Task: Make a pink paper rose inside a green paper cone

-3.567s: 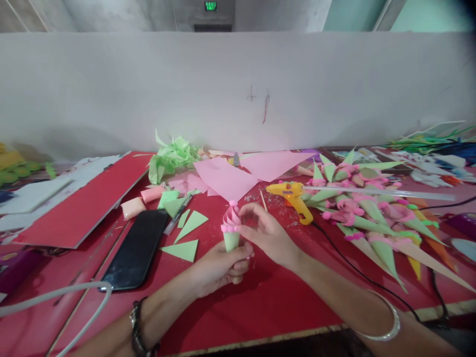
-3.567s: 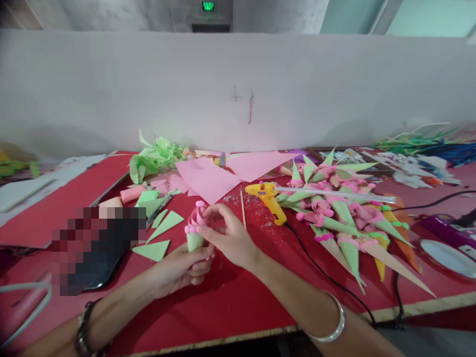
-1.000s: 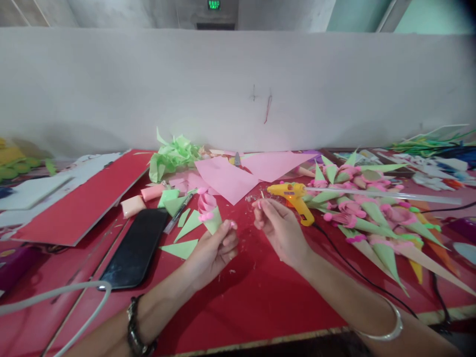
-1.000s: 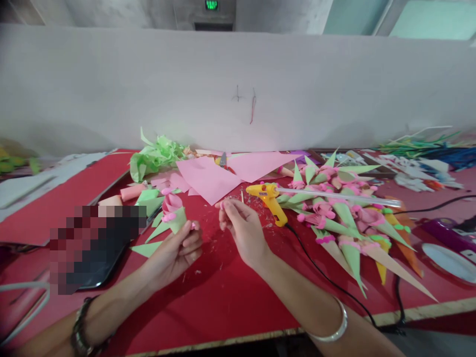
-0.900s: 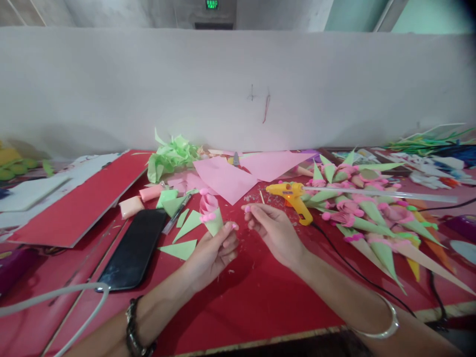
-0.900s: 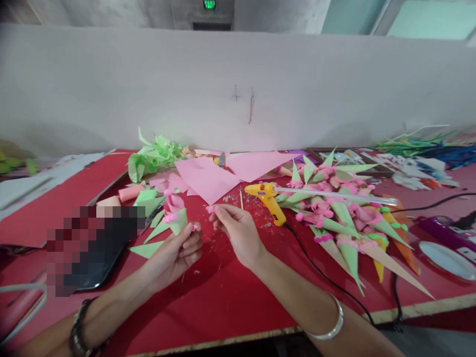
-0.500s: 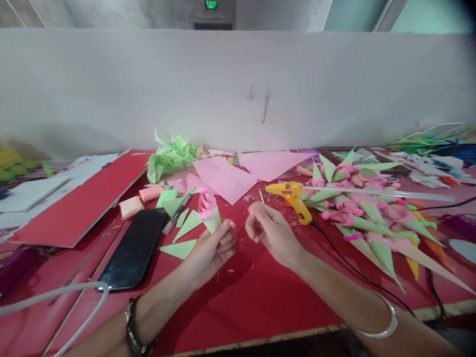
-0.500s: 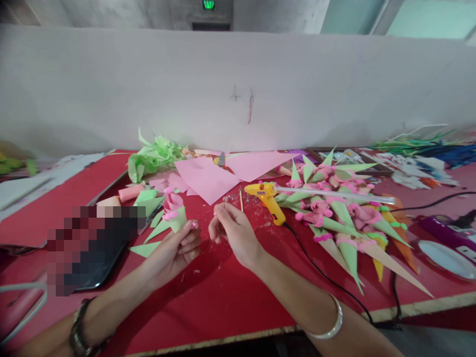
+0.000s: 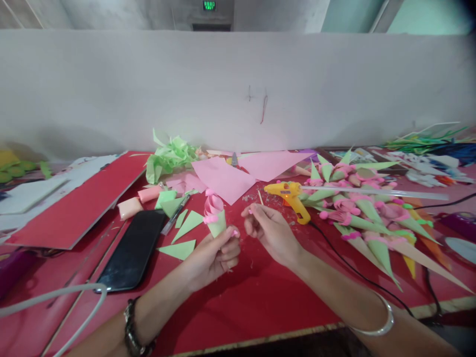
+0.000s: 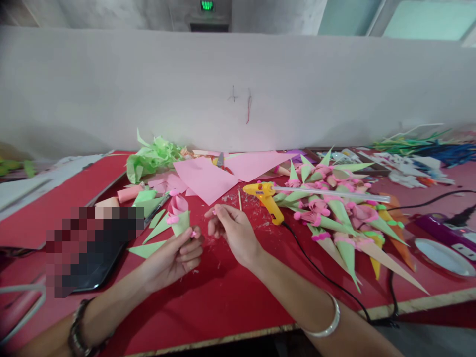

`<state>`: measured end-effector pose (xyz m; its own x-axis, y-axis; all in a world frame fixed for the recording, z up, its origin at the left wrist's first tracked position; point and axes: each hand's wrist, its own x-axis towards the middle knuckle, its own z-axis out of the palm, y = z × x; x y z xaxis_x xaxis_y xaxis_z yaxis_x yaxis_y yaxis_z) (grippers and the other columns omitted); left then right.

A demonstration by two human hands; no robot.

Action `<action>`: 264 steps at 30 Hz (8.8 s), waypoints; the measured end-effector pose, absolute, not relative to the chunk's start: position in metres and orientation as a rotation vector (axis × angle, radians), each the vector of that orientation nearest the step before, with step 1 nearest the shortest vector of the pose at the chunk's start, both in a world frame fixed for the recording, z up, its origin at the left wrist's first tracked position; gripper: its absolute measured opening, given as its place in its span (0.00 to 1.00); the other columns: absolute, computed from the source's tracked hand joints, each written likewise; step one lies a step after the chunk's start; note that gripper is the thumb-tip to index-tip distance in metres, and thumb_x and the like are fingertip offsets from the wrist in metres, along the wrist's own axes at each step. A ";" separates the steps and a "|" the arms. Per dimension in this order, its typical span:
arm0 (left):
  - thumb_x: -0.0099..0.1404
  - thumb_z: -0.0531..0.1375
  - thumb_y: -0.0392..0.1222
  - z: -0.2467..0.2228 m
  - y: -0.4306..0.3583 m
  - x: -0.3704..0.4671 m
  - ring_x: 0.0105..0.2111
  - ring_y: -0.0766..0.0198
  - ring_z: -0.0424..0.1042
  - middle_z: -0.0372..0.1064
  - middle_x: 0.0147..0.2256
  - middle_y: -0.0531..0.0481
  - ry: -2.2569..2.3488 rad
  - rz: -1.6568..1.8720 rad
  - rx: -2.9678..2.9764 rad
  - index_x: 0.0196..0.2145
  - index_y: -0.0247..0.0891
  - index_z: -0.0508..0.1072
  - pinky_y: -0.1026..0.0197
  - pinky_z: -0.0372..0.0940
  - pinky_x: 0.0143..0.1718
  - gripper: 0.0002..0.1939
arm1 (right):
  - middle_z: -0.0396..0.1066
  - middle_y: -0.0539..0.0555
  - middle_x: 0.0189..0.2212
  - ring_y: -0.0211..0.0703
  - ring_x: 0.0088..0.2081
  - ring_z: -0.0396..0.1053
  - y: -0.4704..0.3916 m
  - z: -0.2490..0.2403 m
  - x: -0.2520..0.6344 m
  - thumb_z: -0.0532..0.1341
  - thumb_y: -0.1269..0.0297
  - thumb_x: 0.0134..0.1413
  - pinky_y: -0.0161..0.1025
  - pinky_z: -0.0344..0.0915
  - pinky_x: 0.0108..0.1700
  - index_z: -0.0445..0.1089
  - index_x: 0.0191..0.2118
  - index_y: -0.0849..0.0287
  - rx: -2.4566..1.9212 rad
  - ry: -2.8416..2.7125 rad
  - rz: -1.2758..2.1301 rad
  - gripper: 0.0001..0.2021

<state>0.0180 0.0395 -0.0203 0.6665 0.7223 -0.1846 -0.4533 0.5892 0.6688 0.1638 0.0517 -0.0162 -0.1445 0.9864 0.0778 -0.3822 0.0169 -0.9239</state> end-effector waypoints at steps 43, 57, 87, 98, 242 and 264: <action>0.53 0.60 0.43 -0.023 0.032 0.025 0.16 0.77 0.44 0.46 0.16 0.60 0.613 0.476 0.714 0.23 0.35 0.58 0.70 0.41 0.18 0.14 | 0.62 0.51 0.36 0.35 0.38 0.62 0.047 -0.014 0.158 0.60 0.68 0.44 0.33 0.61 0.38 0.61 0.37 0.57 -0.798 -1.341 1.371 0.11; 0.55 0.59 0.46 -0.025 0.035 0.025 0.15 0.77 0.42 0.45 0.15 0.61 0.578 0.574 0.686 0.26 0.34 0.61 0.72 0.42 0.16 0.12 | 0.65 0.50 0.34 0.37 0.37 0.64 0.045 -0.012 0.157 0.56 0.62 0.49 0.35 0.63 0.37 0.63 0.39 0.56 -0.860 -1.403 1.371 0.10; 0.52 0.61 0.46 -0.025 0.038 0.028 0.17 0.76 0.43 0.44 0.15 0.62 0.812 0.975 0.755 0.23 0.35 0.58 0.72 0.44 0.17 0.16 | 0.64 0.51 0.29 0.38 0.32 0.64 0.041 -0.008 0.164 0.54 0.71 0.50 0.35 0.61 0.35 0.66 0.31 0.56 -0.978 -1.963 0.463 0.05; 0.52 0.60 0.50 -0.023 0.039 0.027 0.15 0.76 0.41 0.41 0.14 0.62 0.742 0.986 0.696 0.25 0.34 0.61 0.73 0.42 0.15 0.16 | 0.63 0.47 0.19 0.33 0.22 0.61 0.061 -0.009 0.181 0.56 0.62 0.49 0.32 0.61 0.26 0.67 0.29 0.60 -1.006 -1.277 0.851 0.07; 0.62 0.46 0.49 -0.025 0.031 0.029 0.11 0.77 0.40 0.44 0.12 0.63 0.506 0.504 0.815 0.24 0.37 0.56 0.71 0.39 0.14 0.15 | 0.62 0.49 0.29 0.35 0.33 0.62 0.043 -0.008 0.163 0.60 0.70 0.46 0.32 0.62 0.32 0.70 0.30 0.55 -0.810 -1.515 0.880 0.04; 0.60 0.48 0.51 -0.025 0.030 0.030 0.12 0.77 0.39 0.40 0.12 0.63 0.564 0.494 0.934 0.22 0.38 0.53 0.70 0.36 0.14 0.16 | 0.66 0.48 0.29 0.31 0.27 0.63 0.045 -0.014 0.159 0.58 0.64 0.48 0.28 0.61 0.25 0.65 0.41 0.56 -0.747 -1.294 1.525 0.11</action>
